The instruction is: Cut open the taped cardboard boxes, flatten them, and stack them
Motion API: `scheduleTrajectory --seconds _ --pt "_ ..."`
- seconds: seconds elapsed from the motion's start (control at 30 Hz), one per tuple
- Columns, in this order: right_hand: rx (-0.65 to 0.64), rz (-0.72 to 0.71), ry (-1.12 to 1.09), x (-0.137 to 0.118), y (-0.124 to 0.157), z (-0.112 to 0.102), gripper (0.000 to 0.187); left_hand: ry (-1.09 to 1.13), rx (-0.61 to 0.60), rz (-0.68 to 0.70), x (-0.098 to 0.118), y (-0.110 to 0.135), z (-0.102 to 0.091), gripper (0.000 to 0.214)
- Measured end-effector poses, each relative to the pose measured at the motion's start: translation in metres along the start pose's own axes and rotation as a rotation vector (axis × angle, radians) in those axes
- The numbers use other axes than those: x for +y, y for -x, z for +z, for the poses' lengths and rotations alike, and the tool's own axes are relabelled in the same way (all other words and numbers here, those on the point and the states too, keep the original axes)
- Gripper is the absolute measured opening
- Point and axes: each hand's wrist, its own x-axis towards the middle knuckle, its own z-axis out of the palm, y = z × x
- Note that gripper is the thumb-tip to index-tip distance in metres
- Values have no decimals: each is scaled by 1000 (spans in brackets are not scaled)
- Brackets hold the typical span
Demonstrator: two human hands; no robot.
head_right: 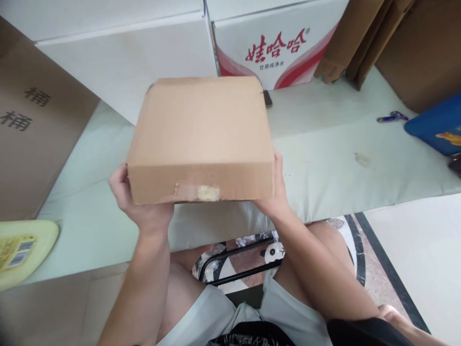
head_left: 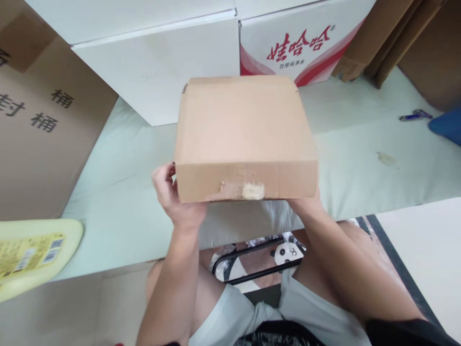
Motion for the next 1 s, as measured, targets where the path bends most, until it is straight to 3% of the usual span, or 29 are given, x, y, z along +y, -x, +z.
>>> scheduleTrajectory --seconds 0.17,0.27,0.5,0.6,0.73,0.87,1.0 --pt "75 55 36 8 -5 0 46 32 -291 155 5 -4 -8 61" --pt "150 93 76 8 -7 1 37 72 -421 188 8 -4 -8 59" --pt "252 173 -174 -5 -7 0 38 -5 -438 131 8 -6 -11 65" --pt "176 216 -137 -9 -9 -5 30 -58 -469 142 7 -11 -16 64" --pt "140 296 -190 -6 -11 -9 41 -94 -549 203 7 -18 -22 67" --pt "155 405 -445 5 -12 -5 46 -63 -762 177 11 -24 -28 64" --pt "37 513 -633 9 -14 -8 35 -73 -1077 21 14 -26 -31 55"
